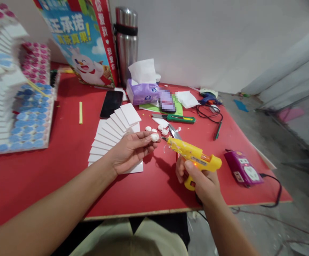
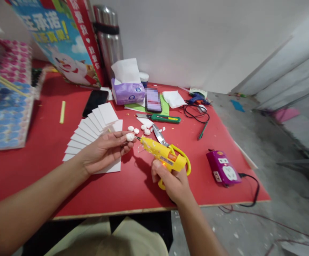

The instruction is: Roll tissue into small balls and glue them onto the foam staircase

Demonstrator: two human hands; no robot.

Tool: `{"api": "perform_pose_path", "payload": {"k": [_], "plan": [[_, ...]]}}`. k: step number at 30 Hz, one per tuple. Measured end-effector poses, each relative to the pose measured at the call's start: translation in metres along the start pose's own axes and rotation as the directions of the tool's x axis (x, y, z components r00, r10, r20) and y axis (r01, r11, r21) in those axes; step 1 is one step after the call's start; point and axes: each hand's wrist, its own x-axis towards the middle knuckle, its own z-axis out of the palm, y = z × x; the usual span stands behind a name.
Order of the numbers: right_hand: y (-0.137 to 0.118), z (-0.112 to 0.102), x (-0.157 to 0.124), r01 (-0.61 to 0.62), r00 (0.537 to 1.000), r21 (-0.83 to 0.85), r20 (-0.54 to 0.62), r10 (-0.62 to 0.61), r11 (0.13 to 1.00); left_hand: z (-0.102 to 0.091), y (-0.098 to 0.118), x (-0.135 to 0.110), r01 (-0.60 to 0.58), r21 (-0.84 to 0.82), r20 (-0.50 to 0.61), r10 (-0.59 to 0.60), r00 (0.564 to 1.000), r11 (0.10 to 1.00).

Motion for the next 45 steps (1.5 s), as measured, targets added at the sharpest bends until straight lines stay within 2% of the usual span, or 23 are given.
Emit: {"api": "perform_pose_path", "payload": {"k": [6,11,14,16,17,19,20,21,23,25,26,29,35,40,45], "plan": [[-0.024,0.012,0.01,-0.02,0.998,0.278,-0.049,0.035,0.96,0.007,-0.005,-0.009,-0.171,0.196,0.027,0.169,0.985,0.966],[-0.045,0.027,0.025,-0.04,0.998,0.37,-0.036,0.057,0.928,0.013,0.007,-0.041,-0.273,0.444,-0.01,0.309,0.951,0.854],[-0.046,0.032,0.036,0.006,0.998,0.409,-0.057,0.019,0.913,-0.005,0.015,-0.071,-0.278,0.564,-0.063,0.376,0.925,0.778],[-0.042,0.034,0.043,0.051,0.997,0.444,-0.07,-0.022,0.895,-0.026,0.016,-0.093,-0.283,0.647,-0.139,0.475,0.869,0.708],[-0.038,0.034,0.046,0.066,0.997,0.461,-0.075,-0.035,0.885,-0.037,0.015,-0.103,-0.284,0.694,-0.173,0.536,0.826,0.662],[-0.031,0.033,0.051,0.078,0.996,0.489,-0.084,-0.042,0.869,-0.056,0.012,-0.123,-0.243,0.834,-0.181,0.661,0.728,0.495],[-0.028,0.032,0.053,0.075,0.996,0.502,-0.085,-0.037,0.862,-0.063,0.01,-0.131,-0.207,0.902,-0.146,0.719,0.679,0.378],[-0.026,0.031,0.054,0.07,0.996,0.513,-0.089,-0.028,0.856,-0.069,0.008,-0.137,-0.152,0.957,-0.092,0.756,0.648,0.247],[-0.024,0.029,0.056,0.066,0.994,0.526,-0.108,-0.011,0.848,-0.075,0.005,-0.144,-0.062,0.998,0.053,0.785,0.617,-0.019],[-0.023,0.026,0.057,0.082,0.99,0.525,-0.143,-0.007,0.847,-0.076,0.002,-0.146,-0.022,0.973,0.191,0.753,0.63,-0.229],[-0.023,0.026,0.057,0.087,0.988,0.521,-0.156,-0.006,0.849,-0.076,0.001,-0.146,-0.015,0.952,0.243,0.73,0.639,-0.304],[-0.025,0.027,0.055,0.084,0.989,0.499,-0.149,-0.01,0.863,-0.074,0.0,-0.146,0.009,0.904,0.315,0.678,0.664,-0.428],[-0.028,0.034,0.051,0.083,0.991,0.4,-0.129,-0.034,0.913,-0.067,0.002,-0.15,0.062,0.864,0.32,0.64,0.698,-0.499],[-0.028,0.032,0.051,0.09,0.991,0.368,-0.129,-0.045,0.925,-0.068,0.002,-0.149,0.078,0.847,0.337,0.645,0.686,-0.525],[-0.028,0.033,0.05,0.099,0.987,0.347,-0.156,-0.046,0.933,-0.068,-0.001,-0.149,0.083,0.842,0.335,0.637,0.694,-0.533]]}}
